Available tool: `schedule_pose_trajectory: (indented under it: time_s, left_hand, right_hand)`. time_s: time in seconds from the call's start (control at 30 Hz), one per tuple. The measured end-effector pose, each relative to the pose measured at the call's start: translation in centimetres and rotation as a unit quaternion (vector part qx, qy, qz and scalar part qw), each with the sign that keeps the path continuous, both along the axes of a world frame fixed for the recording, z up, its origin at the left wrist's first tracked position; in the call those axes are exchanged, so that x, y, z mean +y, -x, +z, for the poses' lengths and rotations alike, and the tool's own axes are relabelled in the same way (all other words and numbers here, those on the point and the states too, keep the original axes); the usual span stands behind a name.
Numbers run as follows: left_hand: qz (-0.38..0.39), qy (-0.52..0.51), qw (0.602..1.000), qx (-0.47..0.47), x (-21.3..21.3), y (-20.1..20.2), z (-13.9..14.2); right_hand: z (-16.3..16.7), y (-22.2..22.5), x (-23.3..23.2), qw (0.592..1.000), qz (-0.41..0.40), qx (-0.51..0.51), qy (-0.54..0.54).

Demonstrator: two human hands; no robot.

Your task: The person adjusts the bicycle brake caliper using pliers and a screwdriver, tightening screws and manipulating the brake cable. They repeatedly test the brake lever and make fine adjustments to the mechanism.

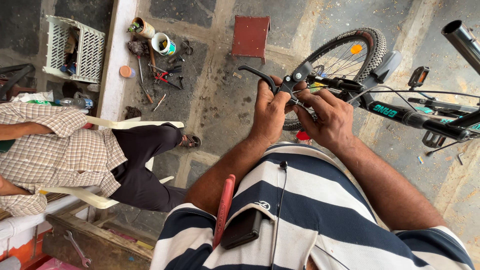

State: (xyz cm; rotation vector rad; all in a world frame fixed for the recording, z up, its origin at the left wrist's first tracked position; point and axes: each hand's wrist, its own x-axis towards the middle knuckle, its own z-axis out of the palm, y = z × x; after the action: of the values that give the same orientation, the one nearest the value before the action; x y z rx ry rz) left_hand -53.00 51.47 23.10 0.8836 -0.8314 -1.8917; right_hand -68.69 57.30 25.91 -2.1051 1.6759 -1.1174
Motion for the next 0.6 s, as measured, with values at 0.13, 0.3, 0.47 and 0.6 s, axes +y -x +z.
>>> schedule_pose_trajectory:
  time_s: [0.13, 0.3, 0.47, 0.6]
  left_hand:
    - [0.001, -0.006, 1.000, -0.007, 0.0, 0.0, 0.3]
    - [-0.004, 0.009, 1.000, 0.010, 0.0, -0.2, 0.8]
    - [-0.016, 0.002, 1.000, 0.025, -0.1, -0.3, 1.0]
    - [-0.017, 0.011, 0.999, 0.041, 0.0, -0.4, 1.1]
  right_hand:
    - [-0.2, 0.0, 0.2, 1.000, 0.003, 0.003, 0.004]
    - [-0.9, 0.5, 0.6, 0.995, 0.053, -0.080, 0.017]
    - [-1.8, 1.3, 0.6, 0.997, 0.065, -0.043, 0.021]
    - [-2.4, 1.5, 0.8, 0.997, 0.067, -0.024, 0.021]
